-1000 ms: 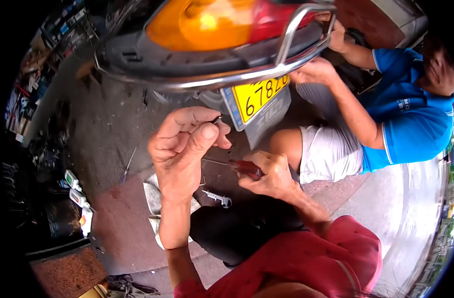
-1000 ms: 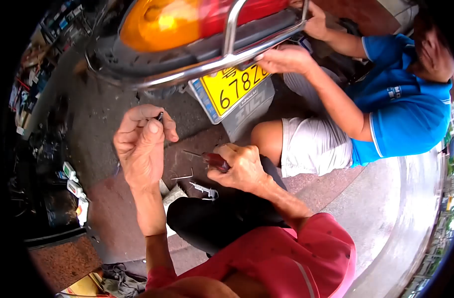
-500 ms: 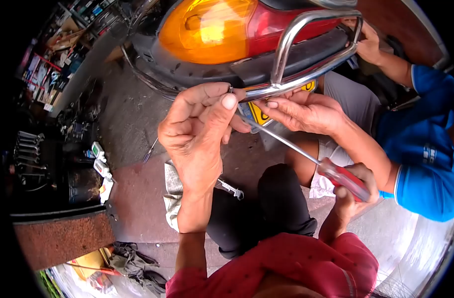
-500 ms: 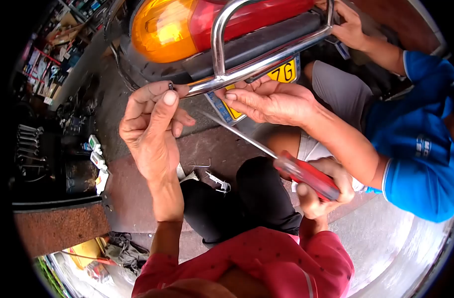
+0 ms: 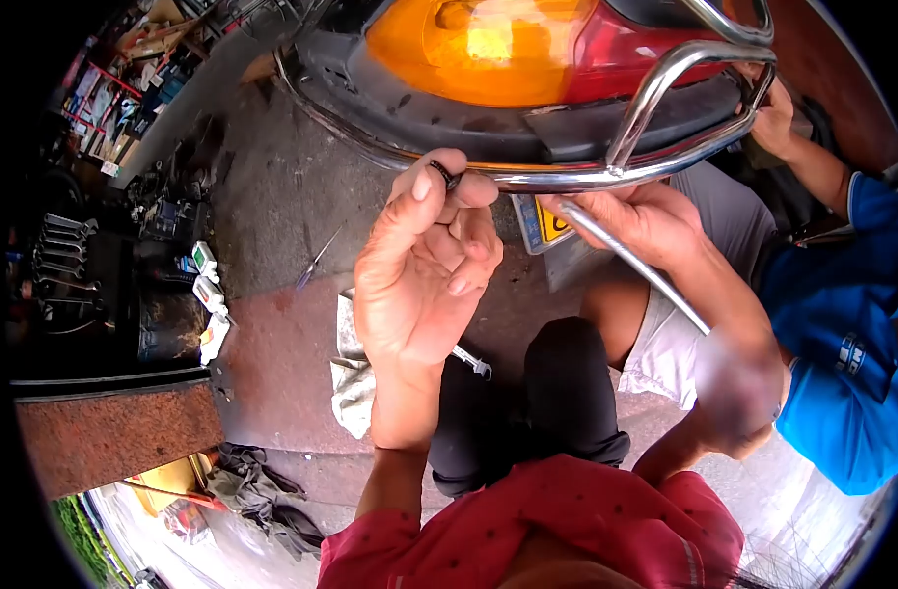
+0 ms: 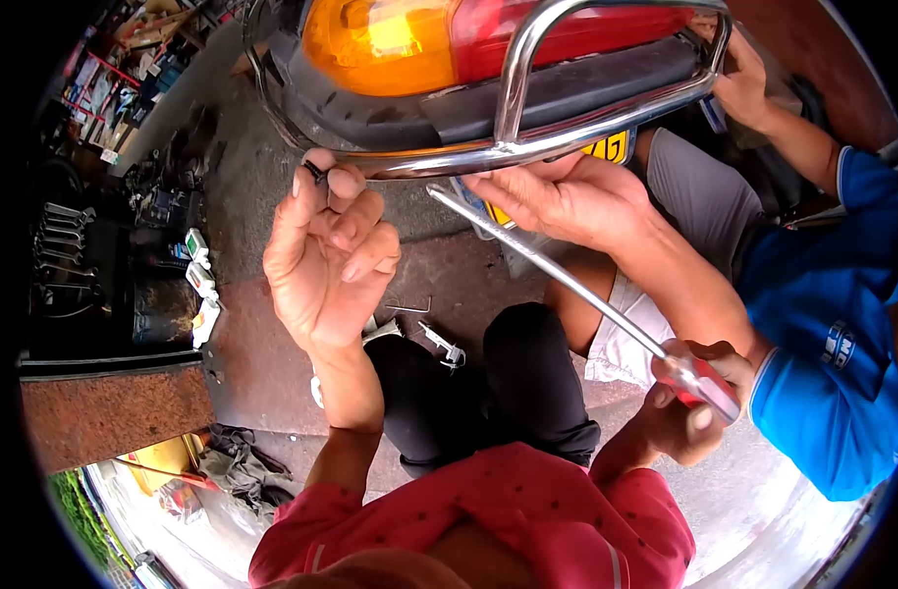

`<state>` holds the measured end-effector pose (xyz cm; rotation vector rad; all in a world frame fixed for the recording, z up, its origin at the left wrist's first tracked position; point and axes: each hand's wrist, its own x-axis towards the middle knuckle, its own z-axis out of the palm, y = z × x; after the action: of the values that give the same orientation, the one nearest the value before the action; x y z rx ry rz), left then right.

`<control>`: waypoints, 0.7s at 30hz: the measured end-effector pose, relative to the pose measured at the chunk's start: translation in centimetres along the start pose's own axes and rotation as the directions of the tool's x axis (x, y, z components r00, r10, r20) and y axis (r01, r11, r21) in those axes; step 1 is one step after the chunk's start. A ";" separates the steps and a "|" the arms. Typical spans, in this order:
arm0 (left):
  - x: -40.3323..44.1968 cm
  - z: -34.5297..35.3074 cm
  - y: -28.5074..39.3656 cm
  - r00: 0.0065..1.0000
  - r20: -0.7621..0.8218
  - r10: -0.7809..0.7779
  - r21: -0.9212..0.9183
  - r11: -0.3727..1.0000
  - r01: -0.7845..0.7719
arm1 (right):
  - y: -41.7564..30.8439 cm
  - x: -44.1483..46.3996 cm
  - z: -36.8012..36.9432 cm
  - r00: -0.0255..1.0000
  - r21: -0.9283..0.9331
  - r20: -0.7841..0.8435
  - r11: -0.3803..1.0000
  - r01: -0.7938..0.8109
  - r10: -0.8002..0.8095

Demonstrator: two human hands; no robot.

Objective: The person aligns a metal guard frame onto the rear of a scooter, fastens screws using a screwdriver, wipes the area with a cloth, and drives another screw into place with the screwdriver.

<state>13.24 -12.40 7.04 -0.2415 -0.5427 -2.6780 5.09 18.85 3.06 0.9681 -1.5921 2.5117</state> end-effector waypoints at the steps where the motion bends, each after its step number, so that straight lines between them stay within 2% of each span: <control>1: -0.1 -0.4 0.2 0.999 0.040 -0.017 0.001 1.000 0.017 | 0.1 -0.3 0.4 0.997 0.074 -0.079 0.997 0.015 -0.009; 2: -0.2 -0.6 0.2 0.996 0.080 -0.033 0.002 0.999 0.033 | 0.3 -0.6 0.8 0.994 0.105 -0.110 0.994 0.025 -0.013; 3: -0.4 -0.6 0.1 0.998 0.048 -0.035 0.003 0.999 0.035 | 0.3 -0.6 1.5 0.990 0.135 -0.140 0.990 0.037 -0.018; 5: -0.8 -0.4 -0.2 0.999 -0.014 -0.034 0.007 0.999 0.034 | 0.2 -0.3 2.8 0.995 0.115 -0.100 0.993 0.041 -0.030; 8: -1.1 -0.6 -0.8 0.998 -0.033 -0.062 -0.049 0.997 0.060 | 0.9 -0.4 4.5 0.987 0.089 -0.144 0.993 0.081 -0.068; 10: -1.4 -0.1 -1.1 0.994 -0.085 -0.074 -0.009 0.997 0.074 | 1.3 -0.8 5.2 0.980 0.048 -0.171 0.993 0.112 -0.102; 13: -1.6 -0.3 -1.5 0.990 -0.103 -0.097 -0.053 0.994 0.092 | 1.2 -1.2 5.6 0.980 -0.041 -0.167 0.994 0.103 -0.108; 16: -1.8 -0.3 -1.6 0.992 -0.079 -0.103 -0.086 0.992 0.096 | 1.4 -1.2 5.9 0.984 -0.020 -0.107 0.990 0.138 -0.140; 19: -2.0 0.0 -1.7 0.991 -0.066 -0.118 -0.096 0.989 0.111 | 0.8 -1.9 5.8 0.971 -0.120 -0.228 0.992 0.042 -0.069; 21: -2.2 0.3 -2.0 0.990 -0.095 -0.104 -0.095 0.991 0.095 | 0.7 -2.1 6.0 0.971 -0.113 -0.233 0.993 0.022 -0.048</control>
<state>14.41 -9.87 6.11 -0.1073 -0.4130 -2.7972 9.47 14.27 3.20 0.6519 -1.6044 2.3809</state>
